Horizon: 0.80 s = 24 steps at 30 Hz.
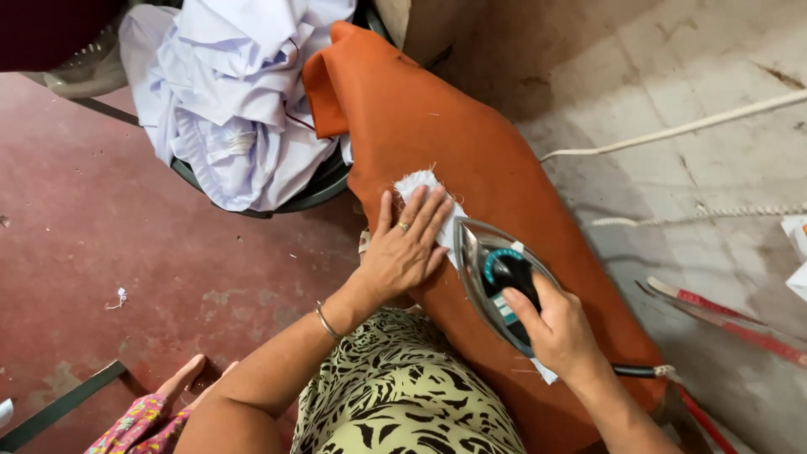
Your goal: Folding, ironing, and trimming fabric strips to prepare them for sewing.
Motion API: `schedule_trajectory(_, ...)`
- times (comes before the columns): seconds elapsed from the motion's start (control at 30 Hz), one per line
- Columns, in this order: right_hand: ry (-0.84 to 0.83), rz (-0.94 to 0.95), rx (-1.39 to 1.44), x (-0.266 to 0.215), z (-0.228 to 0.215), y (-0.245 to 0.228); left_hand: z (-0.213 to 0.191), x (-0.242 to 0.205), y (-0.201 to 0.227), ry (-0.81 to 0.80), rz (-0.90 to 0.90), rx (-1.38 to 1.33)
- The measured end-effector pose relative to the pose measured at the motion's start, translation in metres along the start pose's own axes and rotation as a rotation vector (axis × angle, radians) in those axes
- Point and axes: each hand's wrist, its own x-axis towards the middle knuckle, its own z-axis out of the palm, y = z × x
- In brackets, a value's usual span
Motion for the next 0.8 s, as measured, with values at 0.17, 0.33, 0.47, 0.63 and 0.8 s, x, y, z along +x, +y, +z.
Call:
schedule_trajectory(0.17,0.095,-0.163,0.042,0.028,0.013,-0.028,0.012,0.006,-0.03,0.166,-0.098,0.019)
schedule_trajectory(0.33,0.077,-0.118,0.033,0.041,0.008,-0.058,0.017,0.015,-0.07,0.32,-0.331,-0.146)
schedule_trajectory(0.47,0.072,-0.108,0.02,0.032,0.006,-0.055,0.015,0.03,-0.076,0.505,-0.383,-0.294)
schedule_trajectory(0.63,0.095,-0.09,0.063,0.025,0.009,-0.032,0.01,0.052,-0.059,0.371,-0.404,-0.323)
schedule_trajectory(0.8,0.127,-0.065,0.135,0.028,0.011,-0.024,0.01,0.052,-0.046,0.317,-0.366,-0.342)
